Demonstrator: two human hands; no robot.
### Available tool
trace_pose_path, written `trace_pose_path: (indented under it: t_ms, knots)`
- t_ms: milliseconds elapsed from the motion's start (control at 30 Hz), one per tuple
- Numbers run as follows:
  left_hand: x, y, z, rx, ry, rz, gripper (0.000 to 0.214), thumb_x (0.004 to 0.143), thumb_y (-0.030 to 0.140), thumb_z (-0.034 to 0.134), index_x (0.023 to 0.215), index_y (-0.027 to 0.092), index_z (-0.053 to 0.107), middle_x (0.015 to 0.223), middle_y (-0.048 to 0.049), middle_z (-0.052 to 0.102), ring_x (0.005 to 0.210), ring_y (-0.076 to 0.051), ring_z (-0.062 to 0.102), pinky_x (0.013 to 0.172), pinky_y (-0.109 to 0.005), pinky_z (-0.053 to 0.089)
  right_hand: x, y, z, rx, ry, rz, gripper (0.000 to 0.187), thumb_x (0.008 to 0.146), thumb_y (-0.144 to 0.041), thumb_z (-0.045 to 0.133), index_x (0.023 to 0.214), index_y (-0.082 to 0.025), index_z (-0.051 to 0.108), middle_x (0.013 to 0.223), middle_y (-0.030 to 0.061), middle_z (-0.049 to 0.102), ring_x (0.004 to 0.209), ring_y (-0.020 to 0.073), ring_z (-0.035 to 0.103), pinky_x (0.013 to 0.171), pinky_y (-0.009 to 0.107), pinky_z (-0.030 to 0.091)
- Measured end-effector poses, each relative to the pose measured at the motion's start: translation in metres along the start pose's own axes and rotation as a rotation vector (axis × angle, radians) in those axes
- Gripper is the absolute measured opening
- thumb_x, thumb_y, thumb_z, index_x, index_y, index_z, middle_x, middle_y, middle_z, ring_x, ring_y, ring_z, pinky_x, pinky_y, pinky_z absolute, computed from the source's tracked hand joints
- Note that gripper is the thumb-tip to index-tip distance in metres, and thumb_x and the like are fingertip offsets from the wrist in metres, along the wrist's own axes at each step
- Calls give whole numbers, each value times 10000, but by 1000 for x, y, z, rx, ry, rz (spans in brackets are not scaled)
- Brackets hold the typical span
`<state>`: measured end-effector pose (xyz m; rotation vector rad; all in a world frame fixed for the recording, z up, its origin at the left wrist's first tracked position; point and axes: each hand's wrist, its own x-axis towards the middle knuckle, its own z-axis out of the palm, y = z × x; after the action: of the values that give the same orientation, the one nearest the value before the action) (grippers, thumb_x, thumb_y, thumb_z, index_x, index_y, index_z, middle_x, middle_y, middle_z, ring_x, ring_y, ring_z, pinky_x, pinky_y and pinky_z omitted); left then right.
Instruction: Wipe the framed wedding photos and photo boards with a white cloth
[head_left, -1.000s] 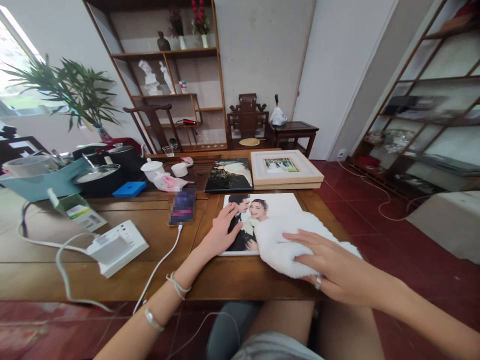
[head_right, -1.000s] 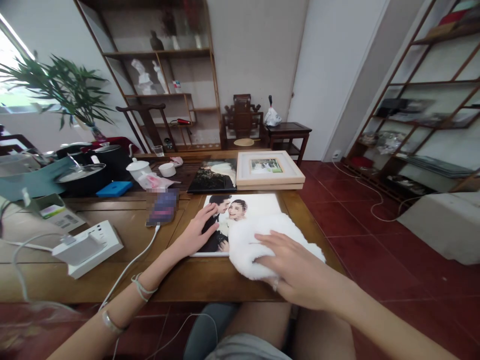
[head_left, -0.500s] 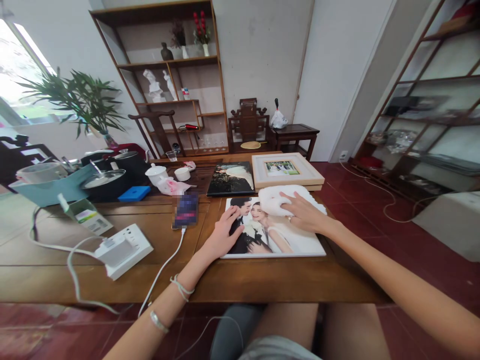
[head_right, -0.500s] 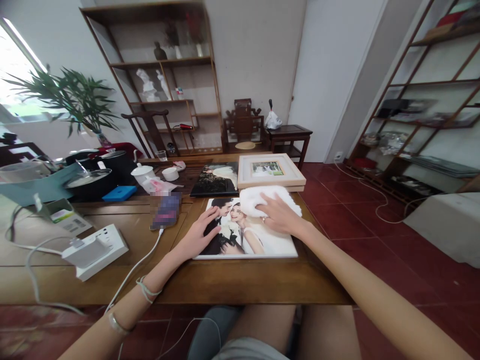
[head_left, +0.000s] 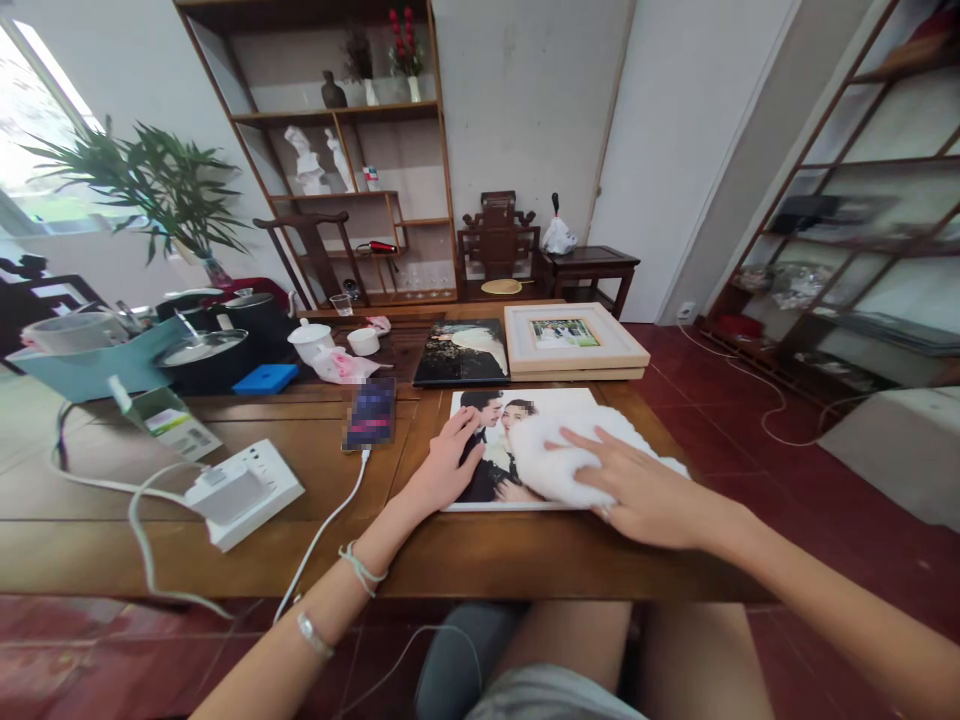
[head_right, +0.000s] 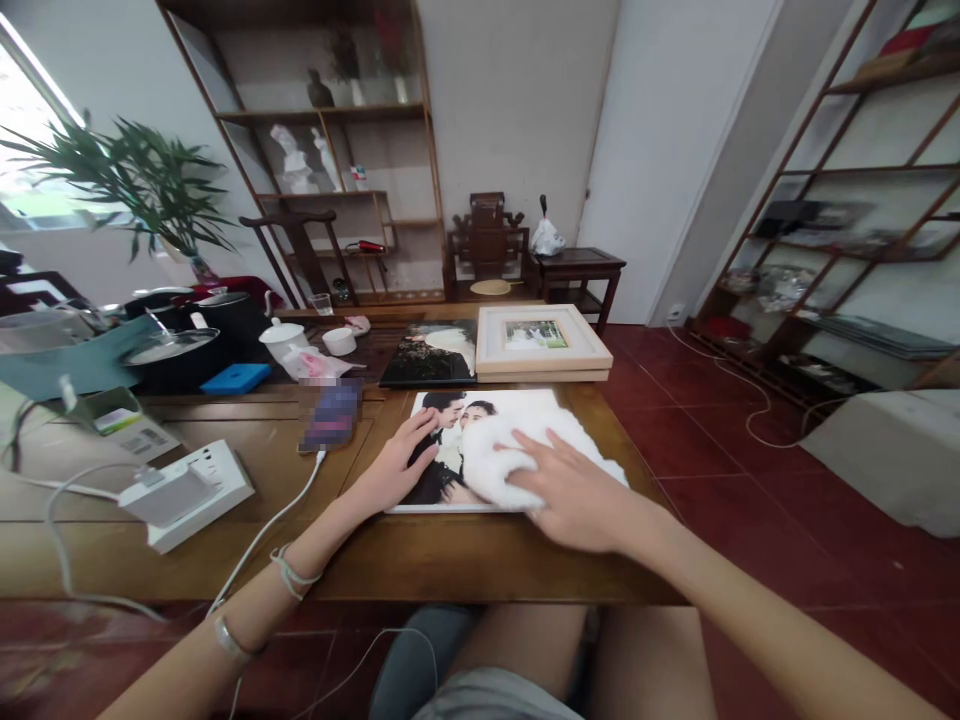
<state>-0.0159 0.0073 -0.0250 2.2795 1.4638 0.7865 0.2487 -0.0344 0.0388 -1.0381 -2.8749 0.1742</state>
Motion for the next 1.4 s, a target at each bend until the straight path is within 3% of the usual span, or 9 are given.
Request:
trace_pose_path:
  t_ms: [167,267,367,500,700,967,1100,1233,1400]
  knots:
    - [0,-1,-2,7,-11,12,438,877,279,406,1299,162,424,1414,-135,360,1334,-250,269,1060,-487,258,63,43,7,-90,90,86,423,743,-111,428,1137,-163,570,1313,135,483,1307,313,259,1008,555,236]
    - [0,-2,-2,10,-5,19,444,879,285,405,1300,147,422,1411,-142,361,1330,-245,277,1056,-477,270,79,52,11,-92,118,122,450,746,-101,418,1175,-154,544,1317,140,477,1307,331,250,992,585,226]
    - [0,-4,1,4,27,19,436,876,279,411,1293,156,433,1400,-139,379,1320,-242,300,1055,-470,275,67,42,12,-64,92,109,462,729,-69,399,1160,-146,548,1302,141,490,1324,312,210,1003,584,210]
    - [1,-5,5,-4,56,11,425,869,268,420,1282,170,446,1391,-129,396,1318,-243,303,1059,-473,268,22,2,2,29,-23,24,483,655,-21,392,1081,-144,586,1245,145,538,1338,275,182,1038,559,175]
    - [0,-5,6,0,30,-9,424,883,232,363,1291,139,431,1407,-133,371,1333,-239,270,1067,-473,255,-14,-39,-10,93,-118,-16,464,592,-36,420,990,-165,620,1394,128,380,1344,262,165,1056,531,175]
    - [1,-8,4,-4,13,23,426,883,219,368,1303,172,417,1421,-129,346,1339,-244,255,1063,-484,249,66,28,13,-3,66,46,463,720,-104,426,1149,-199,573,1294,91,510,1320,289,231,1026,533,199]
    - [0,-8,4,-6,4,7,429,887,231,368,1313,195,405,1428,-118,336,1344,-243,244,1057,-495,252,94,44,14,-18,112,82,475,710,-106,419,1147,-209,572,1279,79,525,1300,299,266,983,526,254]
    - [1,-8,5,-5,25,14,423,885,223,366,1301,169,420,1416,-130,354,1339,-239,256,1059,-481,259,79,27,12,-26,99,71,491,683,-67,393,1119,-189,583,1256,95,541,1290,306,281,989,565,228]
    - [2,-3,5,-13,23,-19,427,880,216,362,1294,130,421,1411,-148,358,1335,-239,264,1063,-485,251,23,-27,8,38,-35,52,508,636,-68,431,1103,-185,595,1389,127,389,1327,316,195,1015,595,175]
